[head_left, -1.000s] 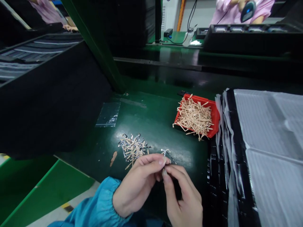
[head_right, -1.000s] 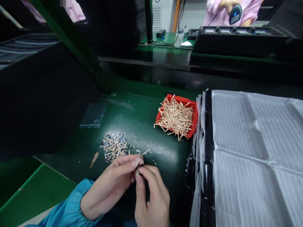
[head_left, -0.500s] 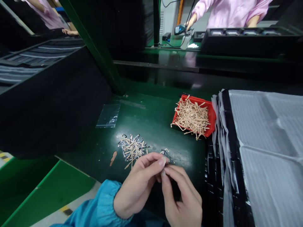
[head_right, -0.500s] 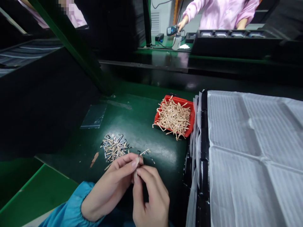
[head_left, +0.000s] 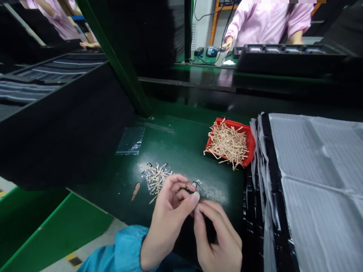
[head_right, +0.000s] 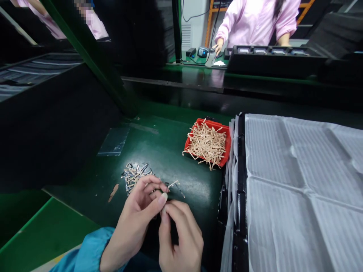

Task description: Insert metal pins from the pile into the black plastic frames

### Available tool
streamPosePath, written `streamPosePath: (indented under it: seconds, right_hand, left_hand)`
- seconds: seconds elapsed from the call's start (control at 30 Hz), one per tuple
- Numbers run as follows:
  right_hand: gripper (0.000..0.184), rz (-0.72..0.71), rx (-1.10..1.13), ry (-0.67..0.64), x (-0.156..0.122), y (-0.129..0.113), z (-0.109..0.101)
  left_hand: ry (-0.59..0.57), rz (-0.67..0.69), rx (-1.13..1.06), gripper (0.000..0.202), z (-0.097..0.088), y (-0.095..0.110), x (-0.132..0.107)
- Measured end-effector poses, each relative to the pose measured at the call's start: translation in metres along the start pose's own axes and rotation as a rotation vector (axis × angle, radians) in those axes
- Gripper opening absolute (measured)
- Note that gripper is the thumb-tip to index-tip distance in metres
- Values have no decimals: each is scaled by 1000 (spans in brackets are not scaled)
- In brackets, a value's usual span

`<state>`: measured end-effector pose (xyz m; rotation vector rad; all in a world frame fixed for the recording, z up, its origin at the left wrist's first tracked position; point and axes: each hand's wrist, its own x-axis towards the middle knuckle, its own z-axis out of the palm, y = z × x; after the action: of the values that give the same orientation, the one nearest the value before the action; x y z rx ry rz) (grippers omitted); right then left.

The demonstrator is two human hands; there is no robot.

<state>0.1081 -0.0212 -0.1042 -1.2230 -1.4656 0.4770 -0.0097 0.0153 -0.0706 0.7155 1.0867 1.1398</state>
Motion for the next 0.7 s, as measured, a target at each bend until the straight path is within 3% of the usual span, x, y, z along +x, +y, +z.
streamPosePath:
  seconds: [0.1,0.17,0.3,0.53,0.7]
  right_hand:
    - [24,33,21,59,-2,-3,4]
    - [23,72,37,95,-4,-6,5]
    - [24,83,59,108,-7,-6,7]
    - [17,86,-2,135,-6,0,13]
    - [20,47,-118,278,-5,-14,-4]
  left_hand:
    - [-72,184,225,3,-4,4,0]
    - [-114,223,332,12,-6,8,1]
    - [-152,271,440,5,-10,12,3]
    - [159,357,244,19,-27,19,16]
    - [237,401,202,15,-41,29,24]
